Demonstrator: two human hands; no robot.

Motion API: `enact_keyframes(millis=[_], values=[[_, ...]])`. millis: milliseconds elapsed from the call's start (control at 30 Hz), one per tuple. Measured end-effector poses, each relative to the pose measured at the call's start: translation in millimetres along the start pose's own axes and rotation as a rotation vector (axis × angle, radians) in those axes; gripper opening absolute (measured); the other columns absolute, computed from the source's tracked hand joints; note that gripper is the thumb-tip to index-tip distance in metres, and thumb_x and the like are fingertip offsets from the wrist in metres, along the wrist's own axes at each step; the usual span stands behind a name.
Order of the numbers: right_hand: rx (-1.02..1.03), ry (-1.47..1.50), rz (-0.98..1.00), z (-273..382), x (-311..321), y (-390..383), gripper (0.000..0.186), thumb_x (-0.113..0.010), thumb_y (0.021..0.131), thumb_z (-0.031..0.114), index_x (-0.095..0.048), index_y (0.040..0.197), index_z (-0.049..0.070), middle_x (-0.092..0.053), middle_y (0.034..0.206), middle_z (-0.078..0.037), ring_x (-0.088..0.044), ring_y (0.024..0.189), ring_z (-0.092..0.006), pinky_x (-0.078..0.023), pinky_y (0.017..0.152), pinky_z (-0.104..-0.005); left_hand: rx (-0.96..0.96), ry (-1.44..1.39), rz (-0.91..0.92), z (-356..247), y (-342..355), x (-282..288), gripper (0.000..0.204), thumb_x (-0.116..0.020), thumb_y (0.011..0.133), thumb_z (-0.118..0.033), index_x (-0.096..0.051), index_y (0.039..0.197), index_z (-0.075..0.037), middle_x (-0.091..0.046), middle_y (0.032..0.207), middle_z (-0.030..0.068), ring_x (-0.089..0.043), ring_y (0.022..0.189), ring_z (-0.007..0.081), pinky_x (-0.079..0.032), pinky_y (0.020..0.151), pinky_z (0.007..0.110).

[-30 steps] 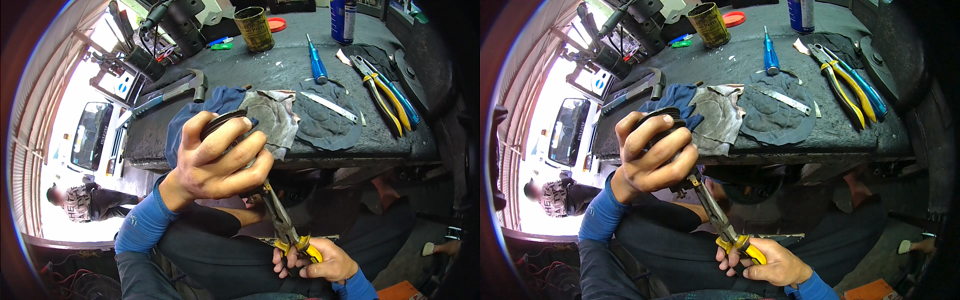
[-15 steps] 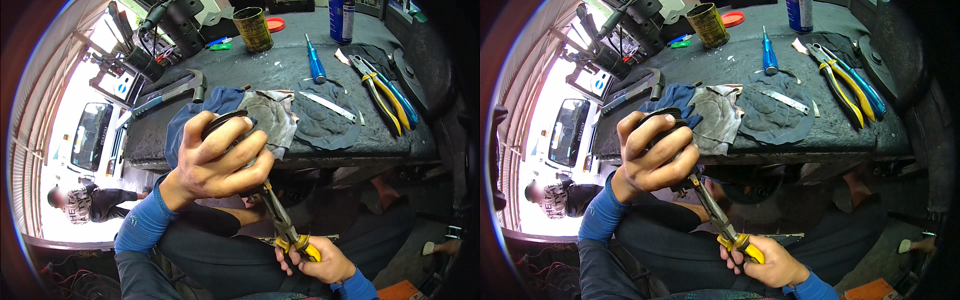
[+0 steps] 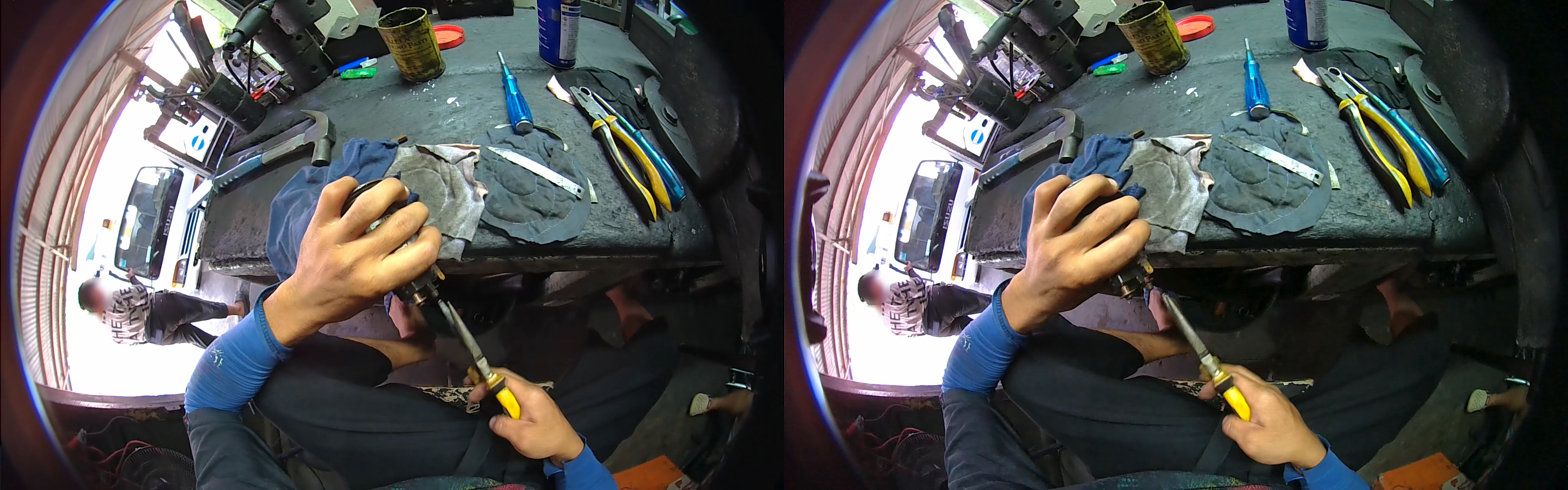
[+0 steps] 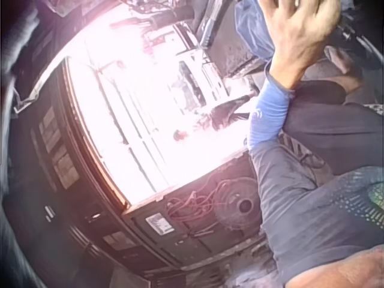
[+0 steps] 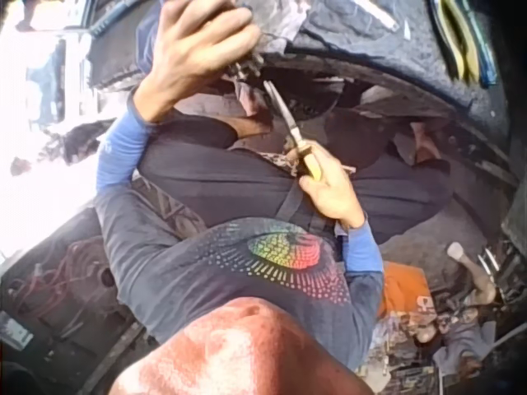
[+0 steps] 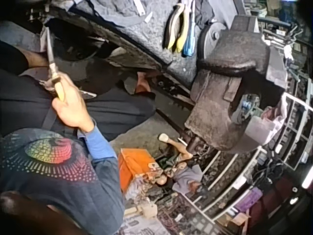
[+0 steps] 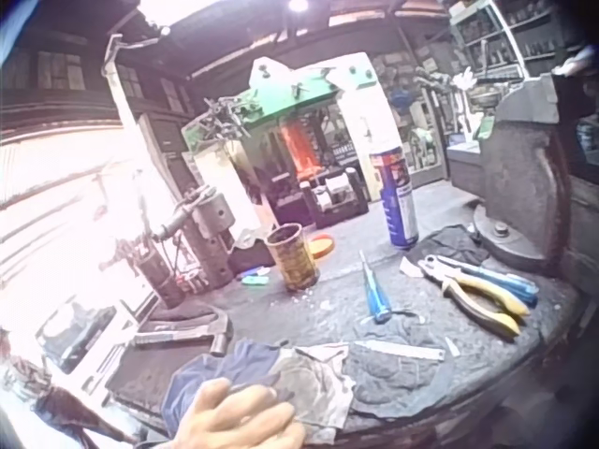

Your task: The person uses pliers to manipulate a small cylindrical mechanical part on a workbench. They repeatedly grip and adjust the part, occasionally wiping it with a cloth. The task continues throughout the clip with no visible completion.

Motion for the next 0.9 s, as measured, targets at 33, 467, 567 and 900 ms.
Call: enact_keyframes(millis=[33,467,567,900], values=[[-0.021,0.2,0.076,-8.1,-0.9,-3.0,0.051,-0.069,0.079,-0.007,-0.069,0.129,-0.001,-0.064,0.147,-0.023,-0.066,0.133,-0.0353,-0.052,0.113,-0.0468,-0.018,-0.003,-0.035,-0.5,1.1,-1.0,0.029,-0.076,0.076,-0.023,-0.073,0.104,-0.019,-0.072,0.115,-0.0024,-0.065,0.118,0.022,-0.047,0.099,0.044],[-0.147,0.812,0.341,-13.7,0.4,11.4,0.046,-0.062,0.089,-0.007,-0.065,0.134,-0.001,-0.059,0.155,-0.021,-0.065,0.134,-0.0257,-0.056,0.112,-0.0397,-0.037,-0.091,-0.066,11.3,-8.4,-13.6,0.026,-0.075,0.078,-0.023,-0.075,0.103,-0.016,-0.075,0.118,0.0013,-0.065,0.121,0.0253,-0.049,0.102,0.047],[-0.156,0.862,0.31,-14.0,-2.0,16.9,0.043,-0.061,0.089,-0.008,-0.064,0.132,-0.002,-0.059,0.152,-0.022,-0.066,0.134,-0.0289,-0.059,0.111,-0.0448,0.005,-0.061,-0.008,20.7,-12.7,-11.7,0.025,-0.074,0.081,-0.023,-0.075,0.104,-0.014,-0.075,0.121,0.0016,-0.065,0.122,0.0265,-0.048,0.104,0.048],[-0.15,0.991,0.359,-14.2,-5.1,36.0,0.045,-0.06,0.088,-0.01,-0.063,0.132,-0.006,-0.059,0.15,-0.028,-0.068,0.133,-0.0359,-0.062,0.109,-0.0512,0.15,-0.193,0.219,35.9,-9.5,-8.4,0.035,-0.077,0.08,-0.009,-0.074,0.114,-0.013,-0.071,0.122,0.0026,-0.059,0.131,0.0304,-0.045,0.112,0.047]])
Point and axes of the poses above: each hand's wrist, its own y-axis towards the middle knuckle, its own x-axis out of the back of the hand, z = x × y, the point moved 1 cm from there along y, towards the middle knuckle
